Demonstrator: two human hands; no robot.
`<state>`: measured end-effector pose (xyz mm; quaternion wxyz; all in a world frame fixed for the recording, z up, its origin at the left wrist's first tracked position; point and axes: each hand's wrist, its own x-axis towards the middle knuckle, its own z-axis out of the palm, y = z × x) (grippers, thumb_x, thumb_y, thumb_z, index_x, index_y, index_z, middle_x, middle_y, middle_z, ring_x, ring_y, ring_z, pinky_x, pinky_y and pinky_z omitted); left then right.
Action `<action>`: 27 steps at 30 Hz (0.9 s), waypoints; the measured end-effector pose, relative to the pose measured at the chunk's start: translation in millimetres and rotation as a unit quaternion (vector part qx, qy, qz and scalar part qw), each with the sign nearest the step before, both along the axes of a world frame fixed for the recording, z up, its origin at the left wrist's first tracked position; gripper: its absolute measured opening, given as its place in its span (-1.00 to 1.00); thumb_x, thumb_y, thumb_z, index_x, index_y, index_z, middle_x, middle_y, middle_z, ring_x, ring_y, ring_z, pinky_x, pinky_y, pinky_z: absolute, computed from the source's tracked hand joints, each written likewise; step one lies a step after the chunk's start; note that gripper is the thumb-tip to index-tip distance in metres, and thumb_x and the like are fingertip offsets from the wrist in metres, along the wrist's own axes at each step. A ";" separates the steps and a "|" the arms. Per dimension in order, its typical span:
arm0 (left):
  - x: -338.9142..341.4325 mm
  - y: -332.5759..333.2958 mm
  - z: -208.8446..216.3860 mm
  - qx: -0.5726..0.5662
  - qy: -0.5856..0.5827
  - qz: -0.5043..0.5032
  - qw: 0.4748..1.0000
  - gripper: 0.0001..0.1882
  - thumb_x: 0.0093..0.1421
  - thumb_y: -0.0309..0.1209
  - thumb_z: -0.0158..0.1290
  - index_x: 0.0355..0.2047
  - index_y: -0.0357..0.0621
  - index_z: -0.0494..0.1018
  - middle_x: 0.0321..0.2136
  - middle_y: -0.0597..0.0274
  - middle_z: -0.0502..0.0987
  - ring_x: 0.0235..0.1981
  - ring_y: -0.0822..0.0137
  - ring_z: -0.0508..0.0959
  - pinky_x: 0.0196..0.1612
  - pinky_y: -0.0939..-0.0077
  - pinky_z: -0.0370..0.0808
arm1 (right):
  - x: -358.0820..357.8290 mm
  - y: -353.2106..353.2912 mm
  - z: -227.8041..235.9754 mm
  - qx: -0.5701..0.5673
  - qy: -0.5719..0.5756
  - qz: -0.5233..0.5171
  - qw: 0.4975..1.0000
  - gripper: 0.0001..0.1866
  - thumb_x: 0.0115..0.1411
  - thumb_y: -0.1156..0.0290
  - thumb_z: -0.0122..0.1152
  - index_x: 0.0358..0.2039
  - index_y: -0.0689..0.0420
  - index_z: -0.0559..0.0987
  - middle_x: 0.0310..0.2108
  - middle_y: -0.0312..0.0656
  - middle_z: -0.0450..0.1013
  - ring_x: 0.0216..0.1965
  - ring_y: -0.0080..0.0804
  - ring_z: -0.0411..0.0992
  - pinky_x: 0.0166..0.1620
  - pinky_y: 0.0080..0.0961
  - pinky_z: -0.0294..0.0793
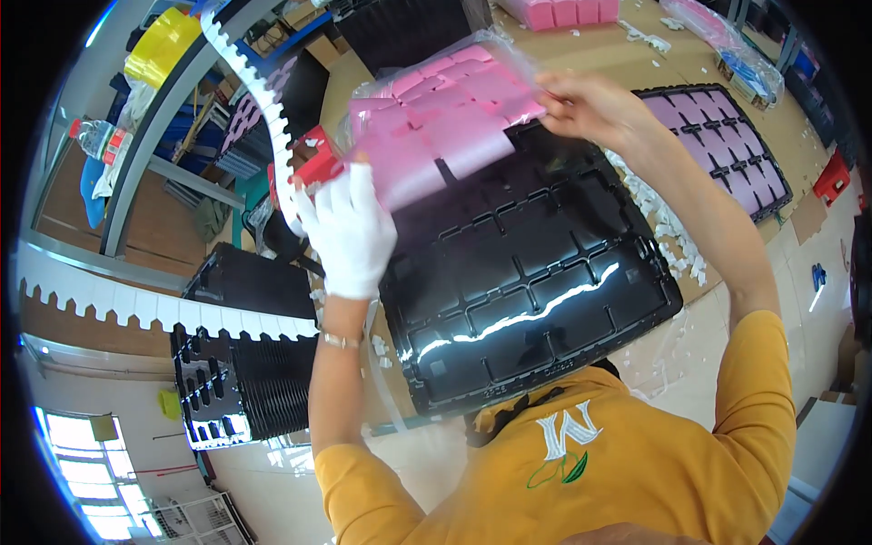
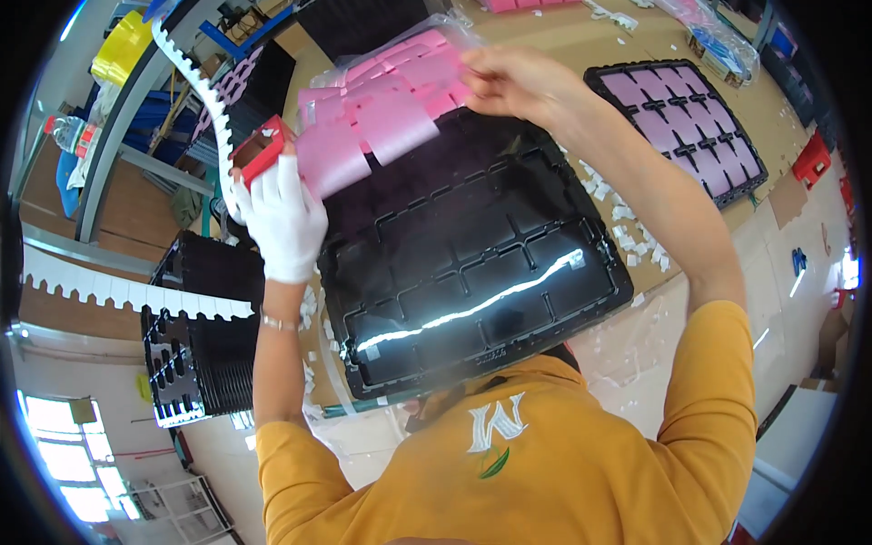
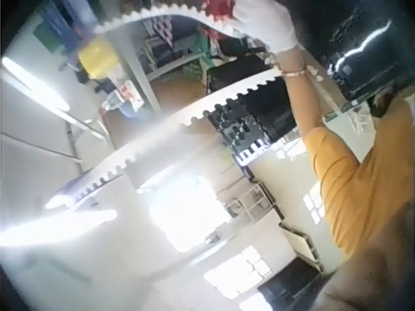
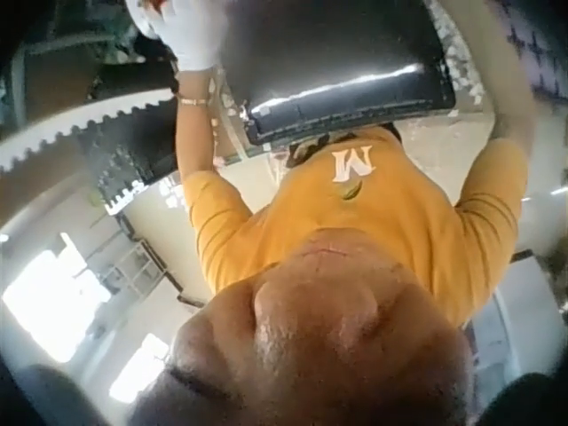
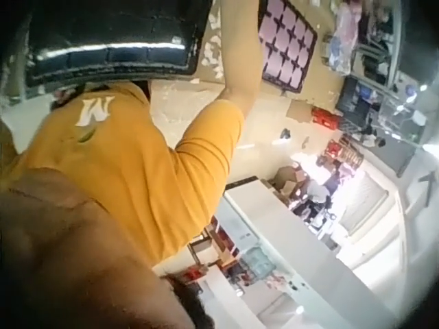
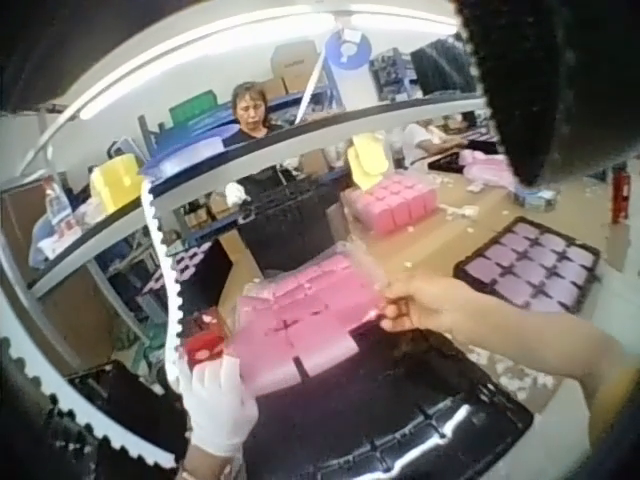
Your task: The person applies adhesive labels to black plastic trays, then assembles them with pink foam inserts by hand.
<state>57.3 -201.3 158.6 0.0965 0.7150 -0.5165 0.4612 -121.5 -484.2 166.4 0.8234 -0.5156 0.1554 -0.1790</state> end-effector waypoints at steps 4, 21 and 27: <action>-53.2 49.1 -3.9 0.091 0.024 -0.047 0.994 -0.47 -0.04 -0.59 0.05 0.03 -0.18 0.37 -0.41 0.25 0.43 -0.40 0.26 0.47 0.26 -0.17 0.08 | -62.0 39.4 -10.0 -0.002 0.074 -0.002 0.997 -0.83 0.24 0.45 0.08 -0.17 0.18 0.50 -0.48 -0.32 0.40 -0.52 -0.67 0.39 -0.45 -0.61 0.44; -126.5 88.6 -7.1 0.205 0.178 -0.063 0.960 -0.46 -0.08 -0.33 0.19 -0.03 -0.09 0.41 -0.33 0.30 0.37 -0.28 0.31 0.43 0.27 -0.30 -0.03 | -159.6 102.1 -23.7 -0.125 0.213 -0.052 0.967 -0.83 0.24 0.45 0.07 -0.17 0.18 0.47 -0.48 -0.35 0.36 -0.66 -0.72 0.28 -0.64 -0.75 0.30; -109.7 125.5 -9.2 0.193 0.233 0.001 0.953 -0.06 -0.22 -0.20 0.37 0.17 -0.21 0.21 -0.04 0.08 0.38 -0.02 0.09 0.39 0.24 -0.22 0.03 | -171.7 89.4 -30.2 -0.054 0.183 -0.054 0.980 -0.81 0.25 0.46 0.06 -0.14 0.21 0.47 -0.52 -0.33 0.40 -0.68 -0.73 0.26 -0.68 -0.74 0.23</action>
